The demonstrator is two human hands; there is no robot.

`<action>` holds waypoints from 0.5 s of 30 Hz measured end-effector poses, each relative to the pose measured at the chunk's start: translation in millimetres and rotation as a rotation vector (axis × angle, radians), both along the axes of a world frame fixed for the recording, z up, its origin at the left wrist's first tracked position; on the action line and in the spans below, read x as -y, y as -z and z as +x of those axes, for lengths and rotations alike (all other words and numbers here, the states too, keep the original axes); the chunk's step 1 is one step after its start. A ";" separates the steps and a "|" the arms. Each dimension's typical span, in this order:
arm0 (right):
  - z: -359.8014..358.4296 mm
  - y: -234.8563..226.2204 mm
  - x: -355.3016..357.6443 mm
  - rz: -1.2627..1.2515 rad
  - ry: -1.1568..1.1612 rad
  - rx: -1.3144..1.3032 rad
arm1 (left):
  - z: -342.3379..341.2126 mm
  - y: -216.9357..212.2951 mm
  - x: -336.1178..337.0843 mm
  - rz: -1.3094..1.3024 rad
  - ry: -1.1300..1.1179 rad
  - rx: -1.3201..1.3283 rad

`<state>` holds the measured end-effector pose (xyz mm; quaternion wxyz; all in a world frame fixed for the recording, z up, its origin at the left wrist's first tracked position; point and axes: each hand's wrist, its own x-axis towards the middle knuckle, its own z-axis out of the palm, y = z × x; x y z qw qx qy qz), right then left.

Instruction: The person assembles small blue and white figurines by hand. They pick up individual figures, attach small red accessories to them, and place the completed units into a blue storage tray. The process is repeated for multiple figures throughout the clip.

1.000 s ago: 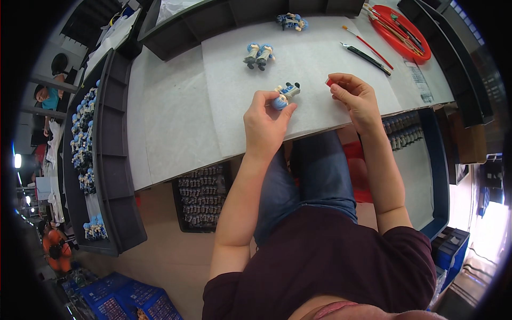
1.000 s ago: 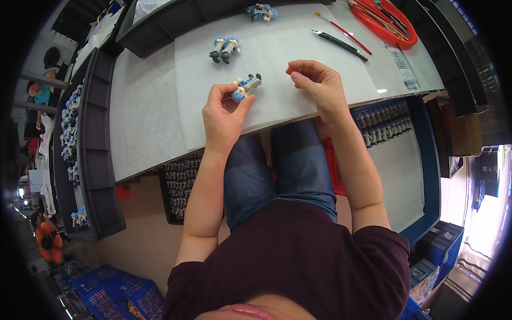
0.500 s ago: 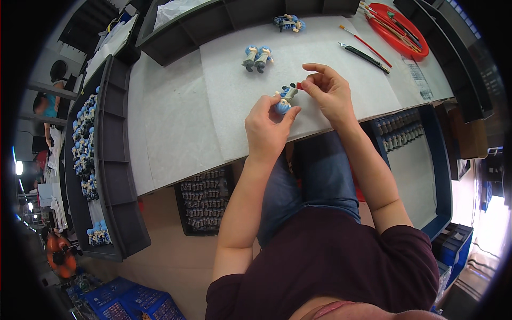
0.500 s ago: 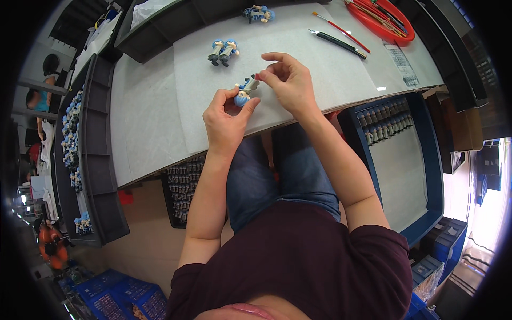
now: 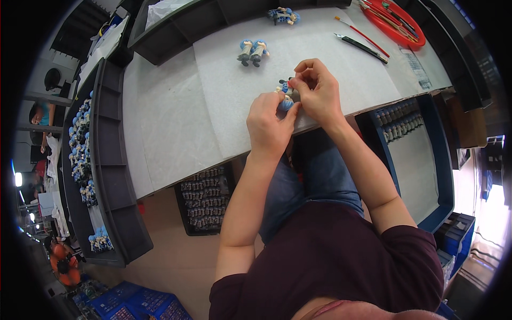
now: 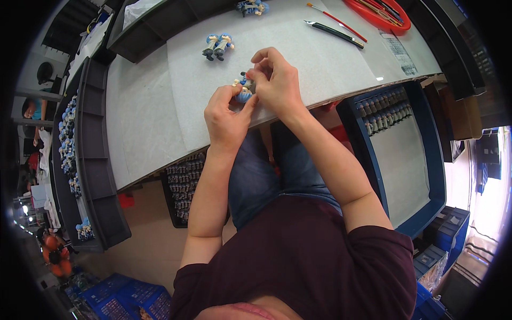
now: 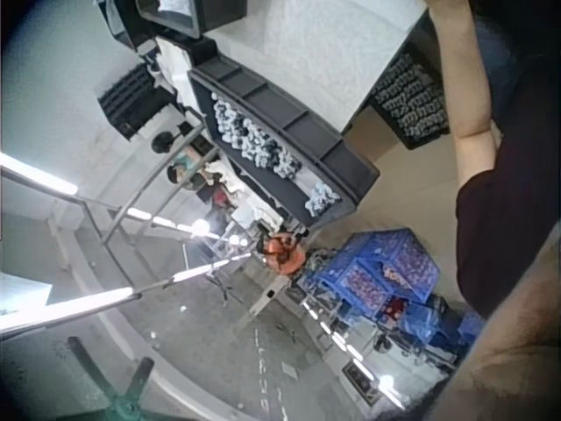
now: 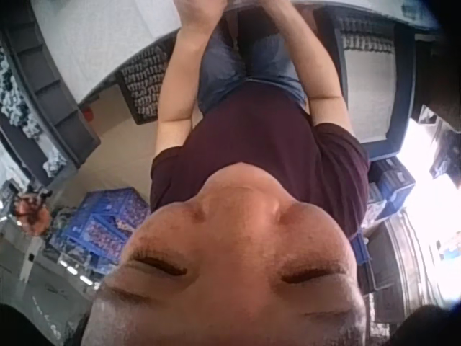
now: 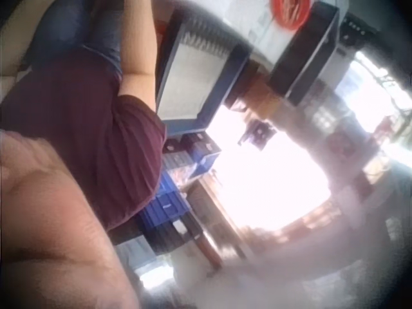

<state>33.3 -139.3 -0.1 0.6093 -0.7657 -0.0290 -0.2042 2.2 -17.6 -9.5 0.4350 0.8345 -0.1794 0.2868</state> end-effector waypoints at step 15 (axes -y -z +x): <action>-5.3 0.5 -8.2 0.000 0.010 -0.045 | -0.9 1.0 1.6 -0.071 -0.036 -0.068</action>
